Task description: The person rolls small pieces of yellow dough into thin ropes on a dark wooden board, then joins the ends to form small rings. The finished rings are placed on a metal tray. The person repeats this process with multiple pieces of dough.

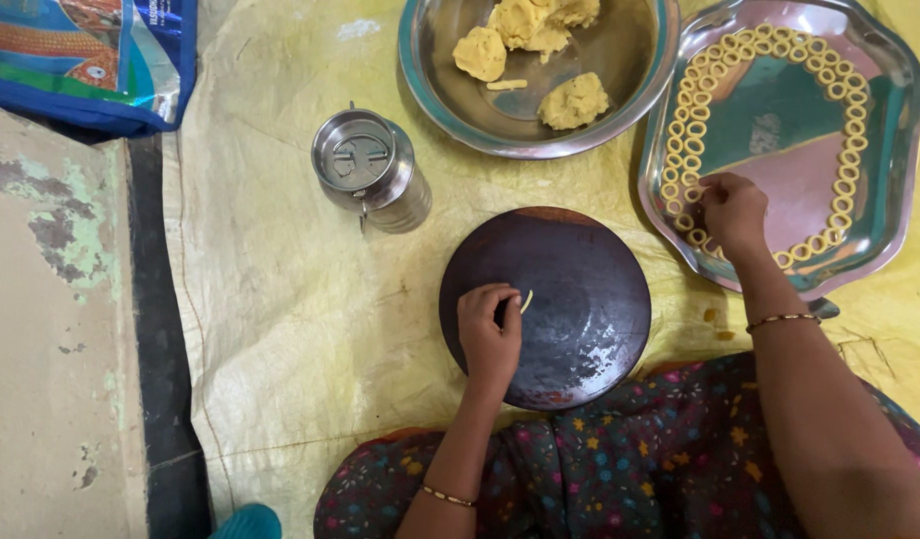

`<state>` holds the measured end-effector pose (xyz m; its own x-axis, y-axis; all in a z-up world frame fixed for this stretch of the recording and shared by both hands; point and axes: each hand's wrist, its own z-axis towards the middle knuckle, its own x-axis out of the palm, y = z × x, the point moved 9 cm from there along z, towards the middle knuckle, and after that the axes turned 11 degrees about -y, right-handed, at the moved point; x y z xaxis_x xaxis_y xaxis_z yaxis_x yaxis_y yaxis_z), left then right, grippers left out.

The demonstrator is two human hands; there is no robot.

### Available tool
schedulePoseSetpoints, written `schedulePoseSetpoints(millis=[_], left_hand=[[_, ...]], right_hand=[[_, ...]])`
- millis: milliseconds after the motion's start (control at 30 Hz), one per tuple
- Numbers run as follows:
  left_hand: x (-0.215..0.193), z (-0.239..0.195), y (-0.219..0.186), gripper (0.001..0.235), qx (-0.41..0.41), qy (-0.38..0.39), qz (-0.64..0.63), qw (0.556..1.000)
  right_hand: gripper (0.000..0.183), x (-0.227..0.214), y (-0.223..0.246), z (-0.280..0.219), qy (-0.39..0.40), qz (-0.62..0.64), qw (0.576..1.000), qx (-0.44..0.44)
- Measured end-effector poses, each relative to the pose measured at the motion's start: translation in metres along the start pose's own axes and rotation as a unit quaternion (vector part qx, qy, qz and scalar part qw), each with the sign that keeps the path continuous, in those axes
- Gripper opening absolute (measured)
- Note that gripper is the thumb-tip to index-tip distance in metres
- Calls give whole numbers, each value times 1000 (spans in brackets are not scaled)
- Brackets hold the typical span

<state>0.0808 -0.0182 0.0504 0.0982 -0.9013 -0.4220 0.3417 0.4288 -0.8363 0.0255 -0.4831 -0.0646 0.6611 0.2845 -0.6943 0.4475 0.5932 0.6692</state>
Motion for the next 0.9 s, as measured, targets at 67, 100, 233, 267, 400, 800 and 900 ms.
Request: schedulePoseSetpoints(millis=[67, 100, 233, 267, 400, 800, 900], left_hand=[[-1, 1, 1, 7, -2, -8, -7, 1000], [-2, 2, 2, 6, -2, -13, -9, 1000], [-6, 5, 5, 5, -7, -32, -24, 999], [-6, 6, 6, 5, -11, -32, -27, 999], [-6, 9, 22, 5, -89, -23, -43, 995], [10, -1, -26, 29, 130, 47, 135, 981], [20, -7, -31, 21, 155, 73, 169, 971]], right_hand=[[24, 3, 5, -2, 6, 46, 999, -22], [27, 4, 8, -2, 9, 69, 997, -32], [28, 13, 3, -5, 5, 79, 997, -16], [28, 12, 3, -4, -5, 53, 998, -31], [28, 8, 5, -6, -33, 32, 996, -78], [24, -21, 97, -25, -58, 69, 990, -104], [23, -21, 134, -41, -16, 115, 987, -108]])
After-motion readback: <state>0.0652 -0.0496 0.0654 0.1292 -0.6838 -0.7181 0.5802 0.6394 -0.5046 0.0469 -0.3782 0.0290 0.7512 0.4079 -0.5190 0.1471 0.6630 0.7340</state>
